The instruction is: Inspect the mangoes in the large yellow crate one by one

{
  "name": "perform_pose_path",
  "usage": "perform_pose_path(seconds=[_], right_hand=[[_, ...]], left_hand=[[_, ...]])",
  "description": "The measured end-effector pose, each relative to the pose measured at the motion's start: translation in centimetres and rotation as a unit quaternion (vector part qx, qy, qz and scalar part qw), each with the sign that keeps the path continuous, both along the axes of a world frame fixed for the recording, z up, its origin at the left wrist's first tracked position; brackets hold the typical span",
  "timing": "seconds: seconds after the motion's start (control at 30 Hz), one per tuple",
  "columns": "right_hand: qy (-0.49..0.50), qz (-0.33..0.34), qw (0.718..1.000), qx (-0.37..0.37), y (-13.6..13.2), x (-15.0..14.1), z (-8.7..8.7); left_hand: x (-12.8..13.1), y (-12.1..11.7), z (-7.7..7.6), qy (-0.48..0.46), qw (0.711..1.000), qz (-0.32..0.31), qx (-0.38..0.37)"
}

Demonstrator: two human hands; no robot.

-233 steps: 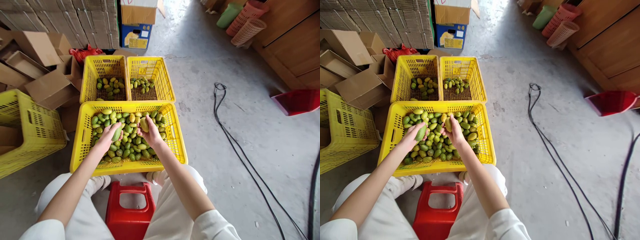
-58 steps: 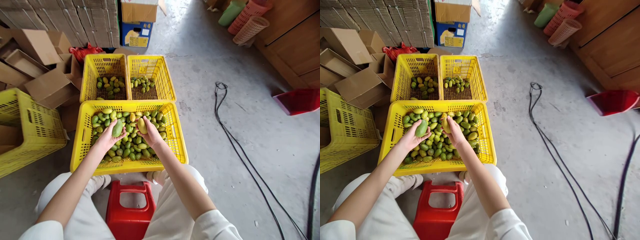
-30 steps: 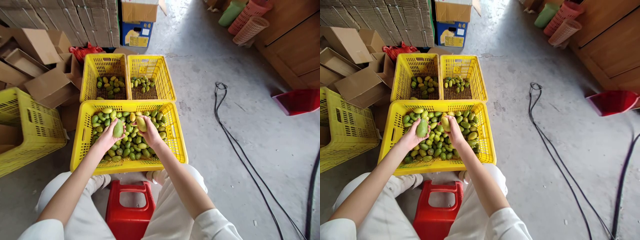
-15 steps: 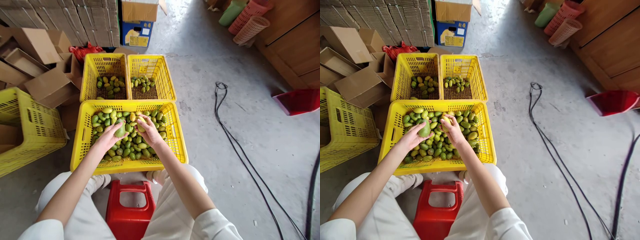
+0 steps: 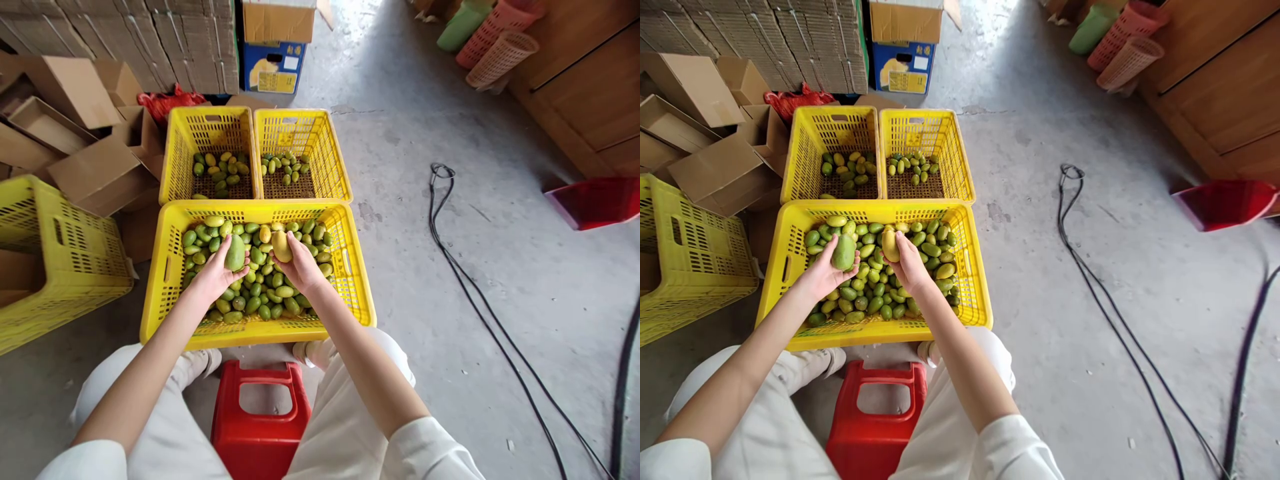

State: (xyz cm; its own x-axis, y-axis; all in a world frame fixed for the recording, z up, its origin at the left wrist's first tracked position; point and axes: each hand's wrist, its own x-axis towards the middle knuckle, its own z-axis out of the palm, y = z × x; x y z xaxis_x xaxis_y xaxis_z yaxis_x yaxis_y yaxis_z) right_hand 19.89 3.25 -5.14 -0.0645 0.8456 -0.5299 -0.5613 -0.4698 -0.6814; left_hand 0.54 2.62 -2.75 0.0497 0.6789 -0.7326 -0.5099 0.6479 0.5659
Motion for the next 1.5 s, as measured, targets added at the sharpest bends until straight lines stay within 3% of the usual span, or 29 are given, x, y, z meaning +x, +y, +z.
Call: perform_pose_path(seconds=[0.13,0.33,0.63,0.77,0.9,1.17,1.5], right_hand=[[0.02,0.015,1.0,0.013,-0.1,0.0,0.3],[0.032,0.012,0.999,0.003,-0.3,0.2,1.0],[0.016,0.031,0.999,0.018,-0.4,0.4,0.6],[0.005,0.042,0.999,0.022,-0.2,0.4,0.7],[-0.019,0.012,1.0,0.009,0.0,0.4,0.6],[-0.016,0.014,1.0,-0.016,0.1,0.2,0.3],[-0.032,0.022,0.999,0.036,-0.5,0.1,0.7]], left_hand=[[0.1,-0.3,0.4,0.014,1.0,0.004,0.027],[0.3,-0.2,0.6,0.011,1.0,0.02,0.009],[-0.3,0.5,-0.8,0.02,0.999,0.021,-0.026],[-0.1,0.6,-0.1,0.004,0.999,0.008,-0.043],[0.3,0.4,0.8,0.006,0.998,0.022,-0.065],[0.2,0.5,0.6,-0.022,0.997,0.015,-0.066],[0.3,-0.3,-0.1,-0.002,0.999,0.036,0.025]])
